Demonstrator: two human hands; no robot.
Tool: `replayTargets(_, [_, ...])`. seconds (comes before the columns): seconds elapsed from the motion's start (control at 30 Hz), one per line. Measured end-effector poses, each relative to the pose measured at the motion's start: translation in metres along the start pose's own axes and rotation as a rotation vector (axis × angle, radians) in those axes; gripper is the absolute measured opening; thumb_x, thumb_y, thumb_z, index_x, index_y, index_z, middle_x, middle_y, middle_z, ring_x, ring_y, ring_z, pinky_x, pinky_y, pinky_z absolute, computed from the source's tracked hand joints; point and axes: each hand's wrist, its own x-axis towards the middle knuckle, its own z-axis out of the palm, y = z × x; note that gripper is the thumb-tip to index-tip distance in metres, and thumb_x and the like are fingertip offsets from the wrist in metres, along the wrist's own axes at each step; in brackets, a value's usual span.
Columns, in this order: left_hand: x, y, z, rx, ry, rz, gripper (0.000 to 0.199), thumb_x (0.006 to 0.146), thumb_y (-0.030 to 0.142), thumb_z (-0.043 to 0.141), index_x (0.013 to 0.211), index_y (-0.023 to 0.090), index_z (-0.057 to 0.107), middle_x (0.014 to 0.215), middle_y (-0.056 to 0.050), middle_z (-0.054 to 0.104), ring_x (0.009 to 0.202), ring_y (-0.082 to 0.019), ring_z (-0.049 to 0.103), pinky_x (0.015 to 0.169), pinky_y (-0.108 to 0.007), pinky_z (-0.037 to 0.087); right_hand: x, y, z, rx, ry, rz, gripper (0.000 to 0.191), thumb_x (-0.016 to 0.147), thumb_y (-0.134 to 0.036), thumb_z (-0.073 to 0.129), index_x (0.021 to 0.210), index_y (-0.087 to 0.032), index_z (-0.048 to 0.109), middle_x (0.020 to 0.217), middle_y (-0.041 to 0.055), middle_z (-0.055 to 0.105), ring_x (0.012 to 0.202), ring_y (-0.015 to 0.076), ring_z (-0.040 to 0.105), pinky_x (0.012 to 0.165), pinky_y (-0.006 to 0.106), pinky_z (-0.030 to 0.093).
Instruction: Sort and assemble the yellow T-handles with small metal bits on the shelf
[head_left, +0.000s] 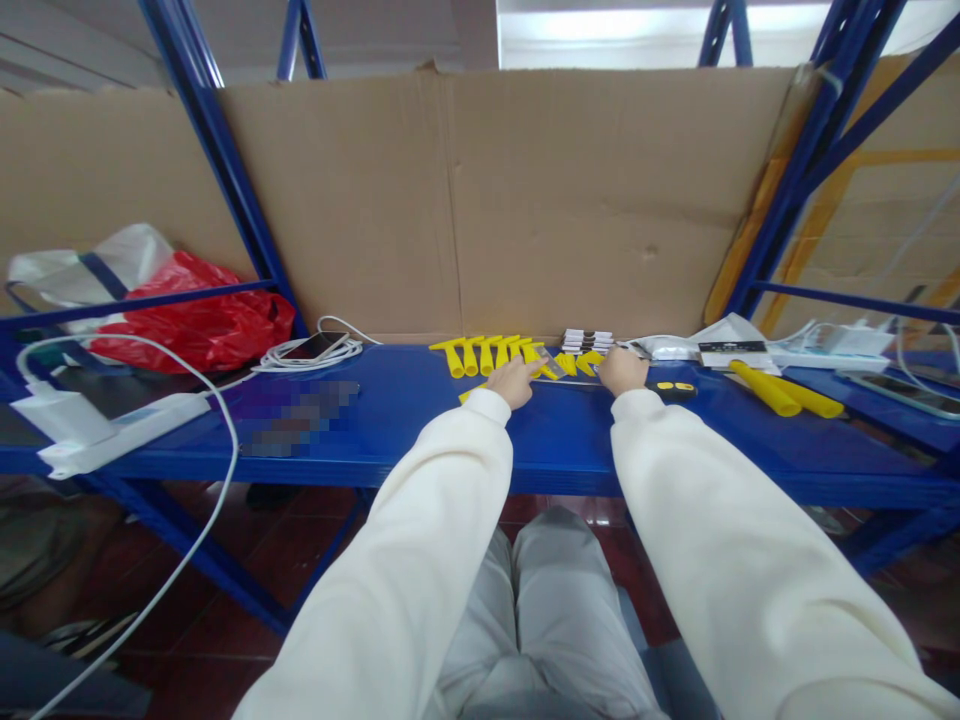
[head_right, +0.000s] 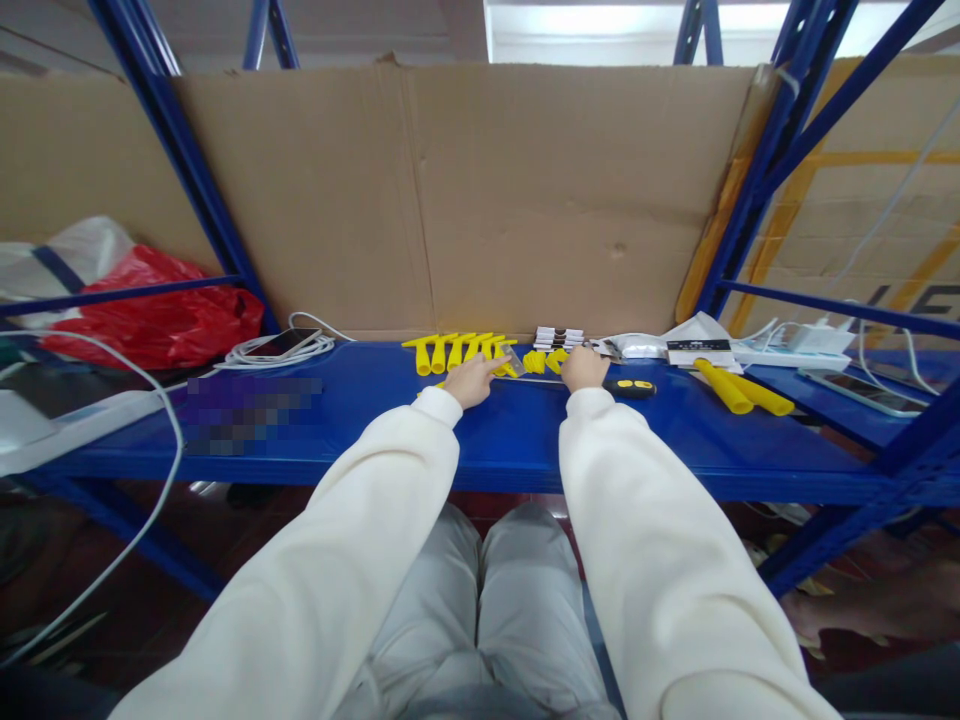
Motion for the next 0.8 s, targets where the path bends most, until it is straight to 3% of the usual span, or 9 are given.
replayTargets(0.1, [0.001, 0.0, 0.001, -0.002, 0.003, 0.001, 0.067, 0.108, 0.017, 0.045, 0.171, 0.038, 0.048, 0.15, -0.012, 0.066, 0.138, -0.031, 0.066, 0.116, -0.042, 0.053, 0.009, 0.006, 0.004, 0.229, 0.168, 0.042, 0.03, 0.101, -0.015, 0.056, 0.121, -0.009, 0.078, 0.122, 0.0277, 0.079, 0.124, 0.0373, 0.074, 0.105, 0.044, 0.052])
replayTargets(0.2, [0.001, 0.0, 0.001, 0.004, 0.003, 0.001, 0.066, 0.107, 0.016, 0.044, 0.17, 0.037, 0.05, 0.149, -0.012, 0.065, 0.138, -0.031, 0.066, 0.116, -0.041, 0.052, 0.017, 0.008, 0.005, 0.572, 0.208, 0.124, 0.019, 0.101, -0.019, 0.06, 0.108, -0.012, 0.076, 0.106, 0.0214, 0.08, 0.107, 0.0341, 0.078, 0.093, 0.04, 0.057])
replayTargets(0.3, [0.001, -0.001, 0.001, 0.0, 0.008, 0.003, 0.066, 0.107, 0.016, 0.044, 0.169, 0.036, 0.051, 0.147, -0.012, 0.066, 0.137, -0.031, 0.066, 0.116, -0.041, 0.052, 0.019, 0.005, 0.004, 0.928, 0.159, 0.246, 0.011, 0.103, -0.019, 0.059, 0.101, -0.015, 0.07, 0.09, 0.0112, 0.075, 0.078, 0.0251, 0.077, 0.072, 0.033, 0.057])
replayTargets(0.4, [0.002, -0.001, 0.002, -0.003, 0.01, 0.002, 0.066, 0.107, 0.017, 0.045, 0.169, 0.038, 0.051, 0.146, -0.012, 0.066, 0.136, -0.031, 0.067, 0.114, -0.041, 0.053, 0.017, 0.001, 0.002, 1.156, 0.106, 0.342, 0.008, 0.105, -0.018, 0.057, 0.101, -0.019, 0.064, 0.077, 0.0017, 0.065, 0.061, 0.0197, 0.071, 0.057, 0.03, 0.051])
replayTargets(0.6, [0.002, -0.001, 0.003, 0.002, 0.009, -0.001, 0.068, 0.106, 0.016, 0.045, 0.17, 0.038, 0.049, 0.147, -0.012, 0.065, 0.136, -0.031, 0.067, 0.114, -0.042, 0.052, 0.011, -0.004, -0.002, 1.425, -0.096, 0.463, 0.017, 0.101, -0.011, 0.061, 0.09, -0.023, 0.056, 0.068, -0.0013, 0.062, 0.054, 0.0171, 0.068, 0.051, 0.026, 0.051])
replayTargets(0.8, [0.004, -0.004, 0.005, -0.006, 0.015, 0.02, 0.068, 0.107, 0.018, 0.046, 0.172, 0.036, 0.046, 0.147, -0.012, 0.067, 0.138, -0.032, 0.067, 0.114, -0.042, 0.053, 0.008, -0.007, -0.008, 1.595, -0.252, 0.373, 0.023, 0.094, 0.002, 0.063, 0.087, -0.019, 0.057, 0.065, -0.0015, 0.063, 0.05, 0.0091, 0.056, 0.046, 0.016, 0.048])
